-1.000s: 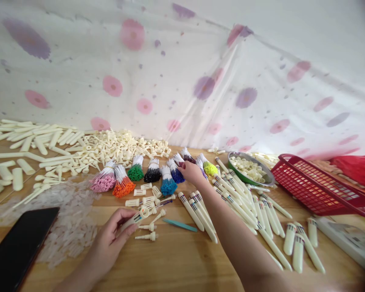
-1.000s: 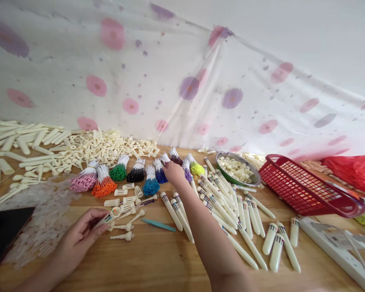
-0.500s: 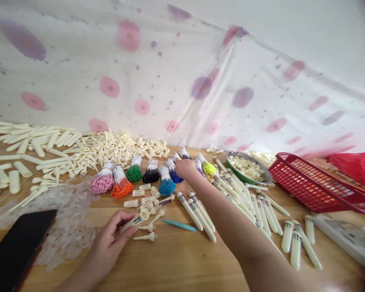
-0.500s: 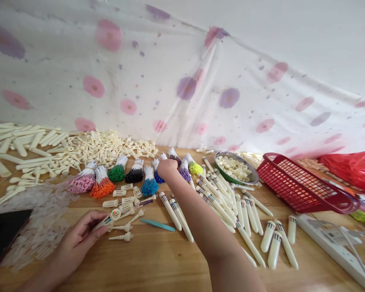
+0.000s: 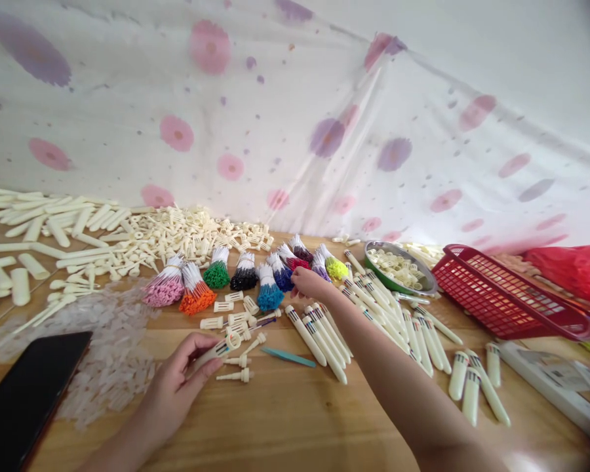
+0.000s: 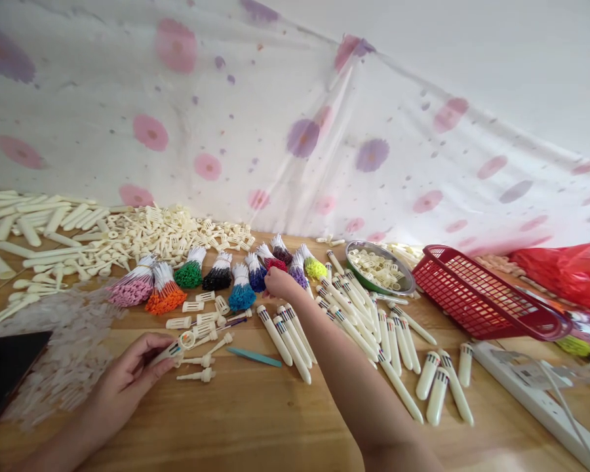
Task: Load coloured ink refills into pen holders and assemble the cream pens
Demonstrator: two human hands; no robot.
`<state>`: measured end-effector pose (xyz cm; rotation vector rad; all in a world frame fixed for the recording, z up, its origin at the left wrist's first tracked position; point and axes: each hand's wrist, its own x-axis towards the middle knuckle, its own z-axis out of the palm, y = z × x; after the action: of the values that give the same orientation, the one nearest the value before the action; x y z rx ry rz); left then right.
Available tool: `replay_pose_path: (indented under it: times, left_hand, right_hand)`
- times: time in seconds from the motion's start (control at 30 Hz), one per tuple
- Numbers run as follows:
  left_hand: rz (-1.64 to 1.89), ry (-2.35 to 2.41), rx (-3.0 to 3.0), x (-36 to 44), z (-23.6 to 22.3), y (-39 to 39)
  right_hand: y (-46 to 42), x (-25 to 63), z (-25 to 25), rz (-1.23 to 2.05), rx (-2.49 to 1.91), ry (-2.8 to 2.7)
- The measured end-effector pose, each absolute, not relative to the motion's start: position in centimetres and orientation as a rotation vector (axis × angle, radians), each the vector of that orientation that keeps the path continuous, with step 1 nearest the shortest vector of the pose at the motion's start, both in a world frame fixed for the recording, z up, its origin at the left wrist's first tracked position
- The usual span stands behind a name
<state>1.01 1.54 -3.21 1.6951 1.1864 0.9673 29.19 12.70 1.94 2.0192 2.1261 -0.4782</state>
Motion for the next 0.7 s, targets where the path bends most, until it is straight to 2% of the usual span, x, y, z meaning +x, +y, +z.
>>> replay_pose_path:
  times: [0.43, 0.7]
  left_hand:
    - [0.971, 1.189, 1.726, 1.0, -3.2, 1.5]
    - [0.976, 1.192, 1.739, 1.1, -2.9, 1.5]
  right_hand:
    - [12.5, 28.4, 0.9, -1.328, 2.568, 1.909]
    - [10.2, 27.0, 0.7, -1.595, 2.676, 2.053]
